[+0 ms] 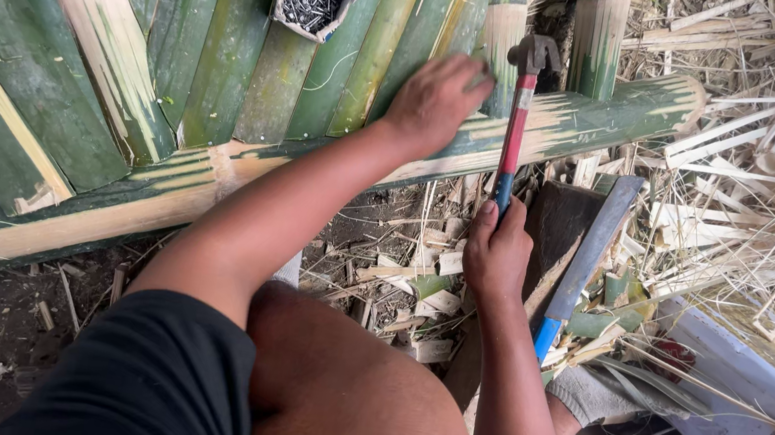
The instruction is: The person is assembling a bamboo structure by splitting bamboo strips with a machete and nailing them into place with a hammer. The person repeatedly splits bamboo, positions the strips, and hammers nails to secure them.
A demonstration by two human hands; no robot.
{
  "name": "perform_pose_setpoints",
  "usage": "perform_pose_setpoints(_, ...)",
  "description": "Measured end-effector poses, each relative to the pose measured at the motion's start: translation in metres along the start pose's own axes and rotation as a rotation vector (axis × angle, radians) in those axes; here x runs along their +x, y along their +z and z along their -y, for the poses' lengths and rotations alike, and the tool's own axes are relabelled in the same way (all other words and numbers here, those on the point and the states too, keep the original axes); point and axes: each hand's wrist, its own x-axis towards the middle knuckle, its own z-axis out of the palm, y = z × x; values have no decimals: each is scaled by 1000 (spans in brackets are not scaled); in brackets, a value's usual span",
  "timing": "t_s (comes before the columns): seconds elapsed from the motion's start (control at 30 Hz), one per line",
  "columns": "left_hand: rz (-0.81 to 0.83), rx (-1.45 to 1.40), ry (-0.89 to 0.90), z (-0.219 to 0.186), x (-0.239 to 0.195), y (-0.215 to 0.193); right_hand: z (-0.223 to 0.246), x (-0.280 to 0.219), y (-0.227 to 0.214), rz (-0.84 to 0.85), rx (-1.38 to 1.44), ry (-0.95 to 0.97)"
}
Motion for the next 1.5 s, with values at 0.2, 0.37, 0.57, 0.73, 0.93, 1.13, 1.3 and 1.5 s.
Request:
perform_pose_setpoints(0.2, 266, 71, 99, 6, -19, -14, 10, -12, -5, -57, 126, -145)
perform_pose_setpoints(0.37, 265, 241, 155, 8, -16, -8, 16, -2, 6, -27, -7, -117)
perform_pose_setpoints(0.57, 292, 187, 124, 10, -13, -12, 12, 4, 9, -79, 34, -136)
perform_pose_setpoints(0.73, 271, 209, 149, 4, -20, -6, 0, -4, 7, -15, -86, -175)
perform_pose_setpoints(0.93, 236, 95, 51, 5, -19, -14, -5, 8, 6, 28, -167, -230)
perform_pose_setpoints(1.13, 327, 232, 124, -2, -18, -18, -8, 10, 0, 152, -276, -28)
perform_pose_setpoints(1.3, 452, 244, 86, -1, -17, -23, -6, 17, 1, -18, -61, -334)
perform_pose_setpoints(1.5, 288, 210, 154, -1, -13, -24, -16, 21, 3, 29, -128, -6)
